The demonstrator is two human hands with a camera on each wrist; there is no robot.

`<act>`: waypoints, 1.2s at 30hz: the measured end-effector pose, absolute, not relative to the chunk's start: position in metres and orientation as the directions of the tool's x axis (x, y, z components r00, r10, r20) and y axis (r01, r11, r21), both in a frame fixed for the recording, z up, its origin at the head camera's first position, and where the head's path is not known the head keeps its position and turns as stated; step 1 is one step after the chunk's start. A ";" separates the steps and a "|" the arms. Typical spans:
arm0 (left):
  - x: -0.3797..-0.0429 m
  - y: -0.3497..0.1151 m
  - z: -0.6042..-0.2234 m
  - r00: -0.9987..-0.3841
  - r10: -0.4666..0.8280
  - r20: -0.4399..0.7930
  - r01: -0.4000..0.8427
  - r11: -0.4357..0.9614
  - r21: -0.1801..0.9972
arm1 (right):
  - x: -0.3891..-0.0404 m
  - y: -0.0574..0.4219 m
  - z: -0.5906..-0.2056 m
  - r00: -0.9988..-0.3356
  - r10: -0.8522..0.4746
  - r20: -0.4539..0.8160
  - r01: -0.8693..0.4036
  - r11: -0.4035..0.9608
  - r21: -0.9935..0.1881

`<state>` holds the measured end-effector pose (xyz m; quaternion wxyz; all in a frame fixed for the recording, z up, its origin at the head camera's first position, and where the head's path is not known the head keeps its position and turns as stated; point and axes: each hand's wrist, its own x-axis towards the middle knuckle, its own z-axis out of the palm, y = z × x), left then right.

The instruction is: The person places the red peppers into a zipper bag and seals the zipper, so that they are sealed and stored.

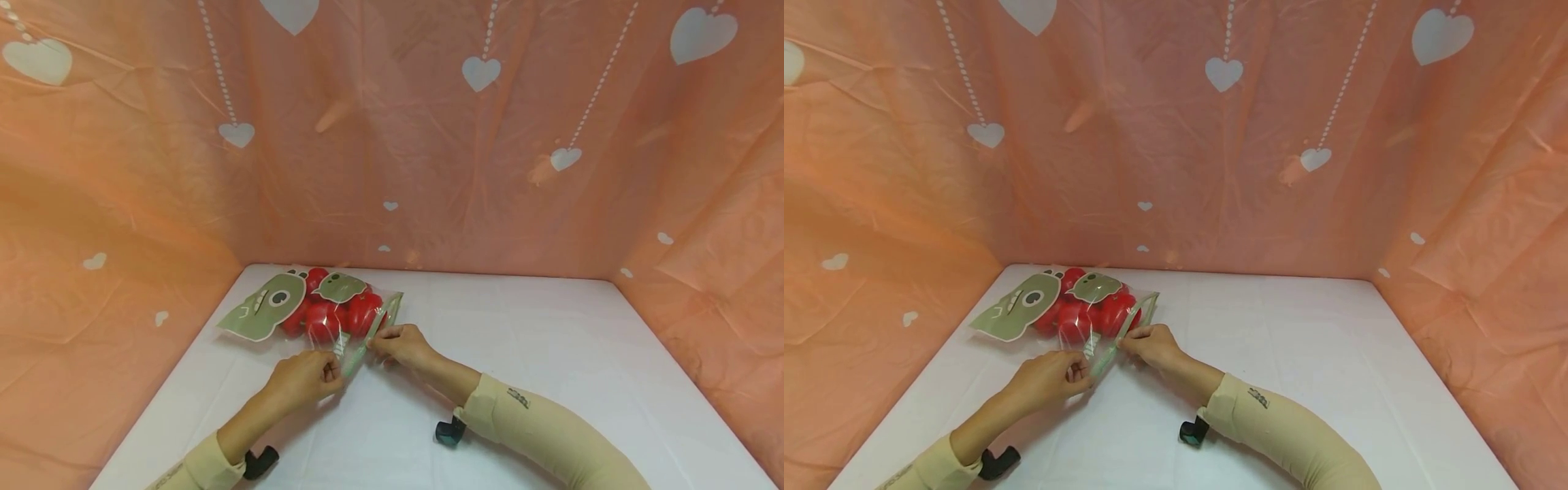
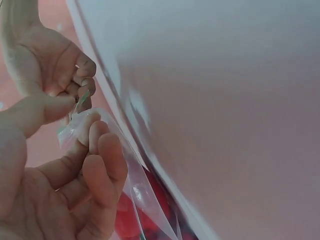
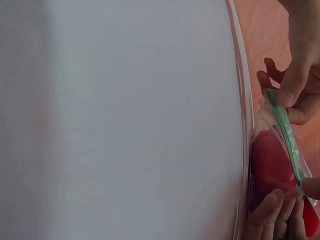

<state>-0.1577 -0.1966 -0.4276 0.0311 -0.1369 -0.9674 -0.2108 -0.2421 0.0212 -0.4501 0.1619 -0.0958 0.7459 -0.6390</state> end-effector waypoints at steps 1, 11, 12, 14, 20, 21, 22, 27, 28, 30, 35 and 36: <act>-0.158 -0.196 -0.428 -0.964 0.242 0.111 0.266 0.877 0.400 | -0.242 0.021 -0.449 -0.929 -0.350 -0.123 0.068 0.166 -0.984; -0.159 -0.191 -0.428 -0.949 0.256 0.182 0.306 0.886 0.348 | -0.238 0.017 -0.445 -0.924 -0.367 -0.111 0.059 0.149 -0.987; -0.159 -0.191 -0.427 -0.946 0.260 0.192 0.313 0.885 0.344 | -0.238 0.017 -0.444 -0.926 -0.364 -0.101 0.054 0.137 -0.989; -0.159 -0.190 -0.424 -0.938 0.274 0.212 0.333 0.880 0.340 | -0.239 0.015 -0.442 -0.930 -0.357 -0.083 0.048 0.105 -0.993; -0.160 -0.187 -0.414 -0.925 0.299 0.233 0.366 0.865 0.344 | -0.241 0.013 -0.431 -0.939 -0.344 -0.002 -0.031 0.090 -0.995; -0.160 -0.187 -0.412 -0.926 0.297 0.233 0.365 0.863 0.349 | -0.242 0.013 -0.429 -0.940 -0.341 0.013 -0.048 0.095 -0.994; -0.160 -0.186 -0.411 -0.927 0.294 0.235 0.363 0.863 0.352 | -0.242 0.013 -0.427 -0.940 -0.341 0.026 -0.064 0.100 -0.993; -0.160 -0.186 -0.406 -0.923 0.287 0.257 0.366 0.861 0.354 | -0.245 0.014 -0.419 -0.938 -0.344 0.051 -0.083 0.079 -0.993; -0.160 -0.185 -0.406 -0.922 0.287 0.259 0.367 0.860 0.354 | -0.245 0.015 -0.418 -0.936 -0.347 0.056 -0.087 0.075 -0.993; -0.160 -0.185 -0.405 -0.921 0.289 0.261 0.371 0.856 0.359 | -0.247 0.015 -0.417 -0.935 -0.349 0.059 -0.089 0.070 -0.994; -0.161 -0.184 -0.402 -0.914 0.299 0.273 0.388 0.842 0.375 | -0.251 0.018 -0.415 -0.937 -0.343 0.063 -0.092 0.069 -0.993; -0.161 -0.184 -0.401 -0.913 0.302 0.275 0.391 0.840 0.376 | -0.252 0.019 -0.415 -0.937 -0.344 0.063 -0.092 0.069 -0.993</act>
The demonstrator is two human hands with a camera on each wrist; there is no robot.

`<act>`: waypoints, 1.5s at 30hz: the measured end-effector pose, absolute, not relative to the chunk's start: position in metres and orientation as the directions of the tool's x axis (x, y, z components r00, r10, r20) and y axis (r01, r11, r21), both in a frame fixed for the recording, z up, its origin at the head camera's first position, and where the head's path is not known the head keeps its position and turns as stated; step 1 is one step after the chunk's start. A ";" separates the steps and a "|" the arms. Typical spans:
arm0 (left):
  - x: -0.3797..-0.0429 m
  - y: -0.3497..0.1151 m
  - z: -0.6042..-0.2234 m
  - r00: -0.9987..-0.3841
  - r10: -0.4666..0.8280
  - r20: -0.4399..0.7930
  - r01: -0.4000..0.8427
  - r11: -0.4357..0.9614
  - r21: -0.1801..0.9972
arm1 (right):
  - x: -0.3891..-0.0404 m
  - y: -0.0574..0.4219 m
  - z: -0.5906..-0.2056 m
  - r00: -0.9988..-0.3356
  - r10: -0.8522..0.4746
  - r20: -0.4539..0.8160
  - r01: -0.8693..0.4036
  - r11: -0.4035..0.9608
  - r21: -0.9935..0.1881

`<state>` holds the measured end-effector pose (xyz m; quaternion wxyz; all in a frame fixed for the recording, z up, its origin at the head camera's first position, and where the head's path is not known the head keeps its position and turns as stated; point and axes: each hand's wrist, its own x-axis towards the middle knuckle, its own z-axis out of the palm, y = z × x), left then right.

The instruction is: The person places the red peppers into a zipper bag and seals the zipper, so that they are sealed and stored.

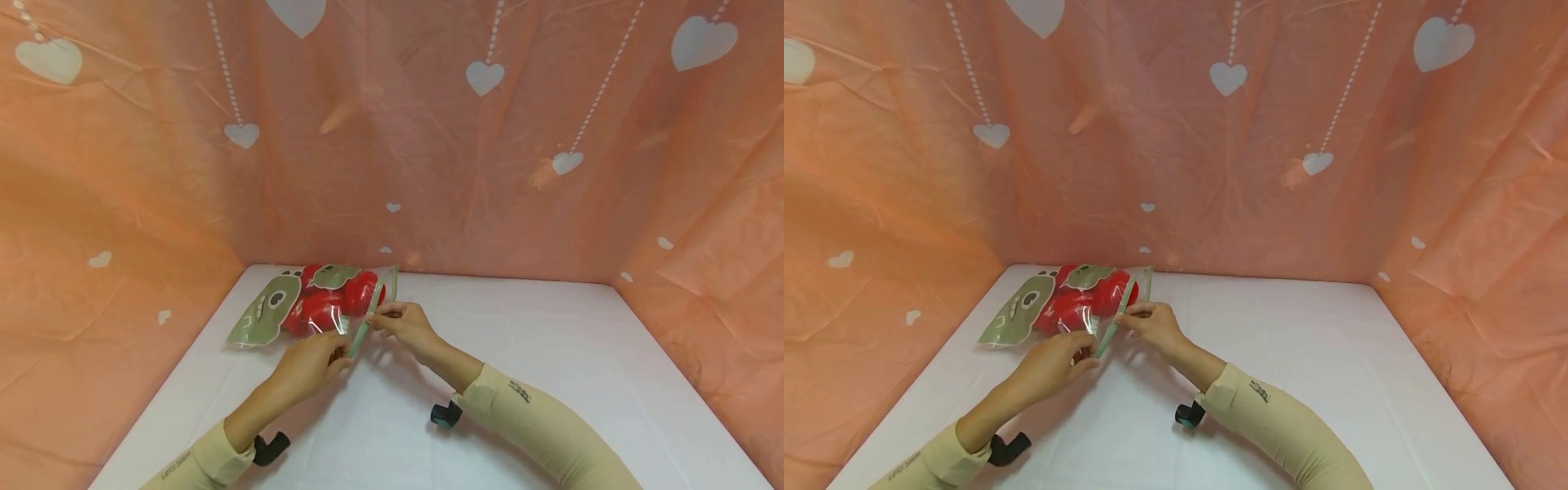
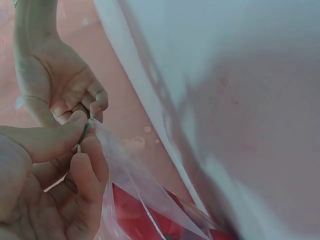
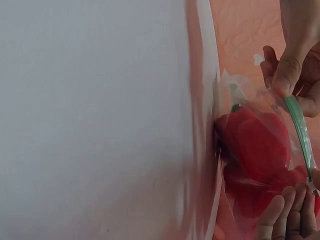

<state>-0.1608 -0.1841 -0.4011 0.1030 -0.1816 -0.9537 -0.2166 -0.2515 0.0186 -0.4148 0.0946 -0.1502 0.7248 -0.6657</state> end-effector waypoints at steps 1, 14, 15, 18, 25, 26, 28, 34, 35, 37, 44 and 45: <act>-0.161 -0.184 -0.401 -0.911 0.307 0.277 0.397 0.837 0.376 | -0.253 0.020 -0.415 -0.936 -0.347 0.067 -0.097 0.069 -0.993; -0.162 -0.180 -0.403 -0.908 0.327 0.262 0.408 0.830 0.381 | -0.259 0.029 -0.415 -0.936 -0.349 0.037 -0.084 0.120 -0.989; -0.162 -0.179 -0.404 -0.908 0.327 0.263 0.409 0.829 0.381 | -0.260 0.030 -0.416 -0.936 -0.350 0.036 -0.084 0.122 -0.989; -0.163 -0.178 -0.404 -0.908 0.323 0.267 0.407 0.831 0.380 | -0.263 0.032 -0.417 -0.935 -0.351 0.045 -0.092 0.120 -0.989; -0.164 -0.174 -0.409 -0.903 0.330 0.274 0.415 0.833 0.366 | -0.267 0.037 -0.419 -0.941 -0.337 0.029 -0.075 0.125 -0.989; -0.164 -0.173 -0.409 -0.903 0.331 0.275 0.416 0.833 0.364 | -0.267 0.038 -0.419 -0.942 -0.335 0.023 -0.070 0.130 -0.989; -0.164 -0.172 -0.411 -0.902 0.332 0.277 0.418 0.834 0.361 | -0.268 0.039 -0.420 -0.944 -0.329 0.014 -0.067 0.150 -0.986; -0.164 -0.169 -0.414 -0.900 0.336 0.277 0.421 0.834 0.357 | -0.271 0.041 -0.422 -0.947 -0.320 -0.019 -0.038 0.169 -0.985; -0.164 -0.169 -0.414 -0.900 0.337 0.276 0.422 0.834 0.357 | -0.272 0.042 -0.422 -0.947 -0.322 -0.023 -0.032 0.165 -0.986; -0.164 -0.169 -0.416 -0.899 0.340 0.277 0.424 0.835 0.351 | -0.273 0.042 -0.423 -0.946 -0.322 -0.030 -0.022 0.159 -0.987; -0.164 -0.167 -0.421 -0.895 0.348 0.280 0.430 0.841 0.328 | -0.276 0.046 -0.424 -0.946 -0.319 -0.049 -0.014 0.191 -0.981; -0.164 -0.166 -0.421 -0.894 0.349 0.280 0.431 0.841 0.328 | -0.277 0.046 -0.424 -0.947 -0.318 -0.050 -0.013 0.193 -0.981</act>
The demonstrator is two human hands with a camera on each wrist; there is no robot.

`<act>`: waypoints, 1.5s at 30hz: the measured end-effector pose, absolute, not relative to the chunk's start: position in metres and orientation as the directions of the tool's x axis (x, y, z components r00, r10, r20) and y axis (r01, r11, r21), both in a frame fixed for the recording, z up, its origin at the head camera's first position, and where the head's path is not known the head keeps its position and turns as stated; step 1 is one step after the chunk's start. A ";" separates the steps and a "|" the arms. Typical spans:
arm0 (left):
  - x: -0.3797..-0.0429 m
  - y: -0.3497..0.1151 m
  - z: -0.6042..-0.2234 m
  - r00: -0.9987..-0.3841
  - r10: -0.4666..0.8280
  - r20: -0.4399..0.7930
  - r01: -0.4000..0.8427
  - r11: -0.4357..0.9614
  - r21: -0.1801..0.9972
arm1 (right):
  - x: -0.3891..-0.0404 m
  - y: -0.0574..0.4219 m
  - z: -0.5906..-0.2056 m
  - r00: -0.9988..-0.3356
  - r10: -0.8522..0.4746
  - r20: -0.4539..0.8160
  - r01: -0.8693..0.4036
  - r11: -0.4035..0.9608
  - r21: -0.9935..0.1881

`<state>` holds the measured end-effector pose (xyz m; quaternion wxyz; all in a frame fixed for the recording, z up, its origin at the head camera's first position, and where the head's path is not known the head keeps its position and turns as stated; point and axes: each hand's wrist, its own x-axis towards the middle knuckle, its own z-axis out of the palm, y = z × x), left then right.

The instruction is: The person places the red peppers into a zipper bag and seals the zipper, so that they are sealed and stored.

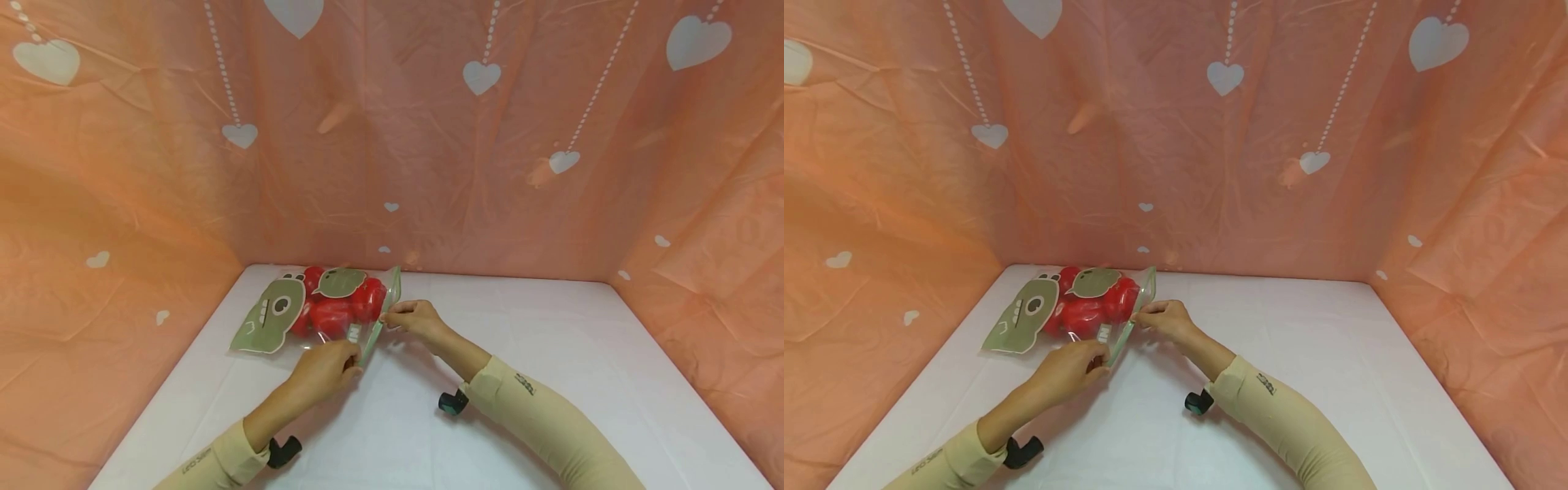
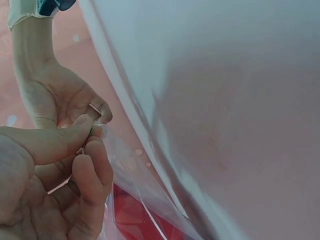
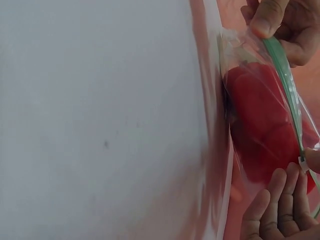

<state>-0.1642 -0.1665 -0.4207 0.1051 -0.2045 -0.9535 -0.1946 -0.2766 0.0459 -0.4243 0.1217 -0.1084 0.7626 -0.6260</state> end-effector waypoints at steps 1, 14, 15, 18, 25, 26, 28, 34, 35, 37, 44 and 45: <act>-0.164 -0.167 -0.421 -0.893 0.350 0.282 0.433 0.839 0.329 | -0.277 0.046 -0.424 -0.947 -0.318 -0.050 -0.013 0.192 -0.981; -0.164 -0.167 -0.421 -0.890 0.366 0.272 0.444 0.831 0.335 | -0.285 0.048 -0.429 -0.943 -0.332 -0.027 -0.031 0.168 -0.985; -0.164 -0.167 -0.421 -0.889 0.368 0.273 0.446 0.829 0.338 | -0.285 0.048 -0.429 -0.943 -0.331 -0.026 -0.031 0.168 -0.985; -0.165 -0.168 -0.420 -0.888 0.370 0.274 0.450 0.825 0.342 | -0.288 0.048 -0.428 -0.943 -0.331 -0.018 -0.041 0.172 -0.984; -0.166 -0.168 -0.420 -0.886 0.377 0.270 0.455 0.820 0.347 | -0.294 0.048 -0.429 -0.947 -0.320 -0.028 -0.039 0.200 -0.979; -0.166 -0.168 -0.420 -0.885 0.379 0.271 0.457 0.819 0.346 | -0.295 0.048 -0.430 -0.948 -0.318 -0.026 -0.042 0.205 -0.978; -0.166 -0.168 -0.421 -0.884 0.380 0.273 0.459 0.819 0.344 | -0.296 0.049 -0.430 -0.948 -0.318 -0.020 -0.050 0.213 -0.976; -0.166 -0.169 -0.420 -0.880 0.383 0.282 0.465 0.818 0.339 | -0.298 0.050 -0.427 -0.948 -0.318 -0.010 -0.065 0.224 -0.972; -0.166 -0.169 -0.420 -0.879 0.384 0.282 0.466 0.818 0.338 | -0.298 0.050 -0.427 -0.948 -0.317 -0.010 -0.065 0.224 -0.972; -0.166 -0.169 -0.421 -0.878 0.386 0.282 0.467 0.817 0.338 | -0.300 0.051 -0.427 -0.949 -0.315 -0.011 -0.063 0.223 -0.973; -0.166 -0.170 -0.422 -0.880 0.392 0.266 0.467 0.815 0.344 | -0.303 0.052 -0.431 -0.954 -0.301 -0.001 -0.064 0.207 -0.976; -0.166 -0.170 -0.422 -0.881 0.392 0.263 0.466 0.815 0.345 | -0.304 0.053 -0.431 -0.956 -0.294 -0.004 -0.060 0.207 -0.977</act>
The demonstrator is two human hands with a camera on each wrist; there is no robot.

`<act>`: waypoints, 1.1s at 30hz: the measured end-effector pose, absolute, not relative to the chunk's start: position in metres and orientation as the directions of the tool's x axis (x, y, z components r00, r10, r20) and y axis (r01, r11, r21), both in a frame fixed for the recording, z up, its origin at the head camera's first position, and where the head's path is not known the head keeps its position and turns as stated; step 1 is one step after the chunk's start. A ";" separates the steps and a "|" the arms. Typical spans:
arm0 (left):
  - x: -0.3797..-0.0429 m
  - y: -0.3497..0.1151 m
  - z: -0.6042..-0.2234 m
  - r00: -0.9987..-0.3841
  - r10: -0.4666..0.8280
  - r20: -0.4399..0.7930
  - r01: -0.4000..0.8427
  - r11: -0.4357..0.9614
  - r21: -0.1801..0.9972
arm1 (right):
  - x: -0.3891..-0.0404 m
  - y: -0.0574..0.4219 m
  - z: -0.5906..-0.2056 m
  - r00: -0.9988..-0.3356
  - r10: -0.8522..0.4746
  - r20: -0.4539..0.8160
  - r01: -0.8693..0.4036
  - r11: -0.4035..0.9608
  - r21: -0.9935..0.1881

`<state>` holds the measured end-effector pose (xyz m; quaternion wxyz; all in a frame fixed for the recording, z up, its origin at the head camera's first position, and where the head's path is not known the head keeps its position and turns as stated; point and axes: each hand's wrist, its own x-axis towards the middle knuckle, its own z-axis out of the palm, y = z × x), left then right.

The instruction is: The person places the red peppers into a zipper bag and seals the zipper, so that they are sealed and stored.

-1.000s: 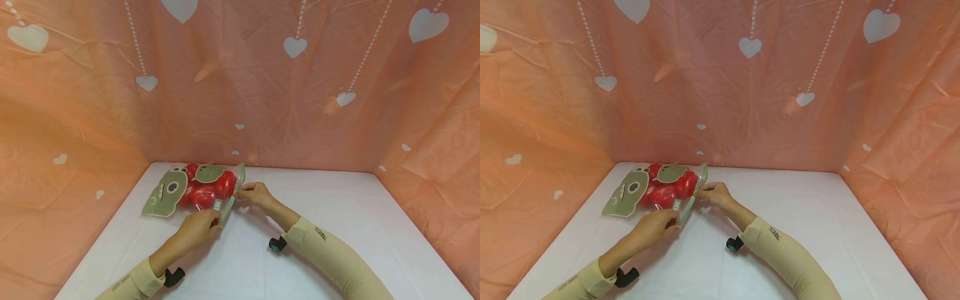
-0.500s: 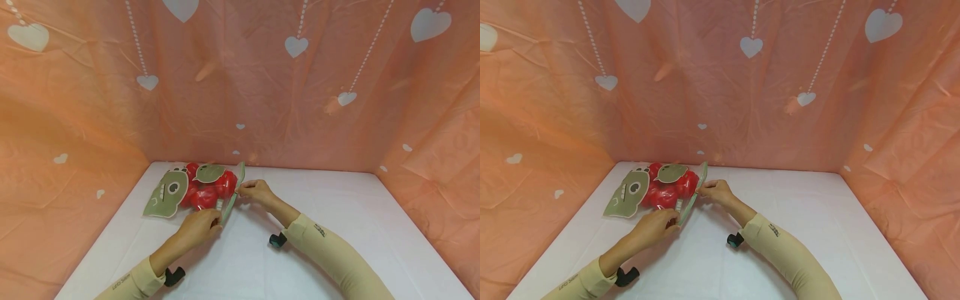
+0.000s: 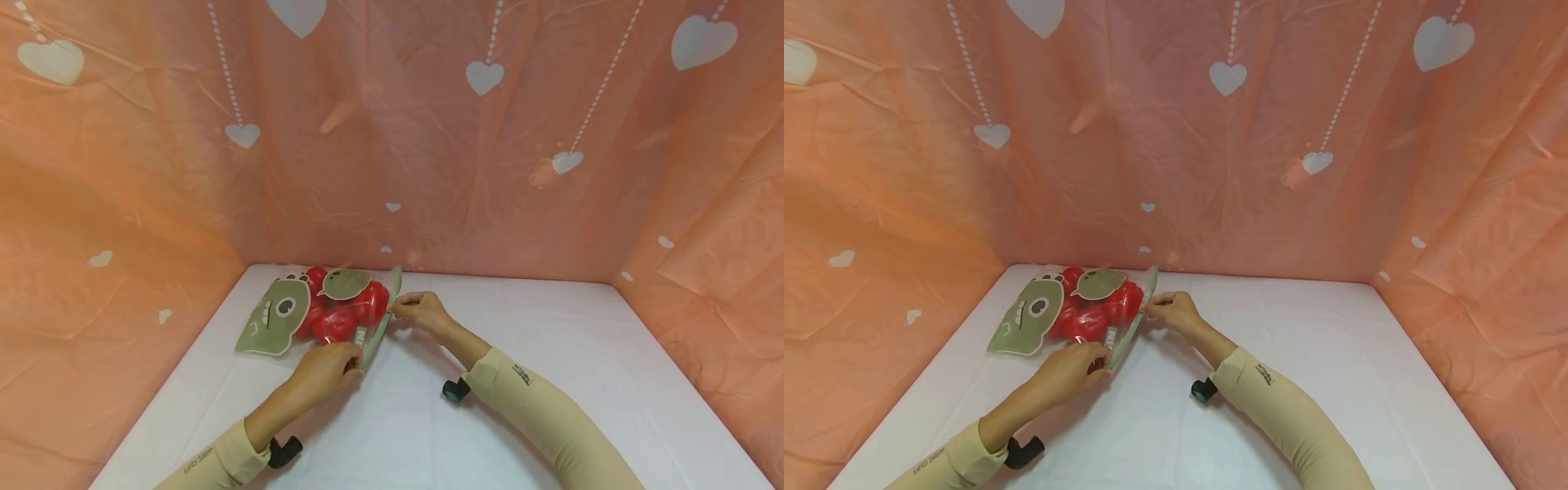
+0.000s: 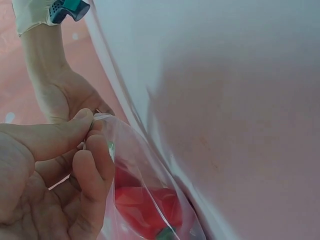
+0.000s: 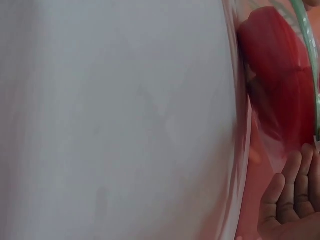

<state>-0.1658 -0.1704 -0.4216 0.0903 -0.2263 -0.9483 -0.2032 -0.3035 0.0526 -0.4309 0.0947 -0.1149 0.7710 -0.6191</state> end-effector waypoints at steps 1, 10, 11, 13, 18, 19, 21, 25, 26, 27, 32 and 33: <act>-0.166 -0.171 -0.422 -0.882 0.392 0.262 0.465 0.813 0.349 | -0.304 0.053 -0.431 -0.958 -0.288 -0.003 -0.061 0.214 -0.975; -0.166 -0.172 -0.423 -0.889 0.386 0.246 0.454 0.812 0.366 | -0.311 0.056 -0.433 -0.968 -0.252 0.015 -0.082 0.256 -0.963; -0.166 -0.172 -0.423 -0.889 0.386 0.245 0.454 0.813 0.364 | -0.312 0.057 -0.433 -0.968 -0.250 0.019 -0.084 0.254 -0.964; -0.166 -0.173 -0.423 -0.892 0.384 0.240 0.449 0.816 0.364 | -0.313 0.058 -0.434 -0.969 -0.245 0.024 -0.088 0.257 -0.962; -0.165 -0.173 -0.423 -0.893 0.384 0.233 0.446 0.819 0.362 | -0.317 0.061 -0.434 -0.973 -0.230 0.034 -0.093 0.251 -0.963; -0.165 -0.173 -0.423 -0.894 0.383 0.233 0.445 0.819 0.362 | -0.318 0.062 -0.434 -0.973 -0.228 0.037 -0.095 0.249 -0.964; -0.165 -0.173 -0.424 -0.894 0.384 0.232 0.446 0.818 0.364 | -0.320 0.063 -0.434 -0.973 -0.225 0.043 -0.099 0.242 -0.965; -0.163 -0.173 -0.423 -0.893 0.388 0.228 0.448 0.814 0.370 | -0.323 0.066 -0.434 -0.971 -0.233 0.048 -0.105 0.237 -0.966; -0.163 -0.173 -0.423 -0.892 0.390 0.227 0.450 0.813 0.370 | -0.324 0.067 -0.434 -0.971 -0.233 0.049 -0.105 0.236 -0.966; -0.163 -0.173 -0.423 -0.892 0.392 0.225 0.451 0.812 0.370 | -0.325 0.068 -0.434 -0.971 -0.232 0.047 -0.105 0.240 -0.965; -0.162 -0.173 -0.422 -0.893 0.398 0.210 0.450 0.809 0.378 | -0.329 0.073 -0.434 -0.973 -0.226 0.048 -0.103 0.234 -0.967; -0.162 -0.173 -0.422 -0.893 0.400 0.205 0.449 0.809 0.380 | -0.329 0.074 -0.434 -0.974 -0.223 0.048 -0.102 0.238 -0.966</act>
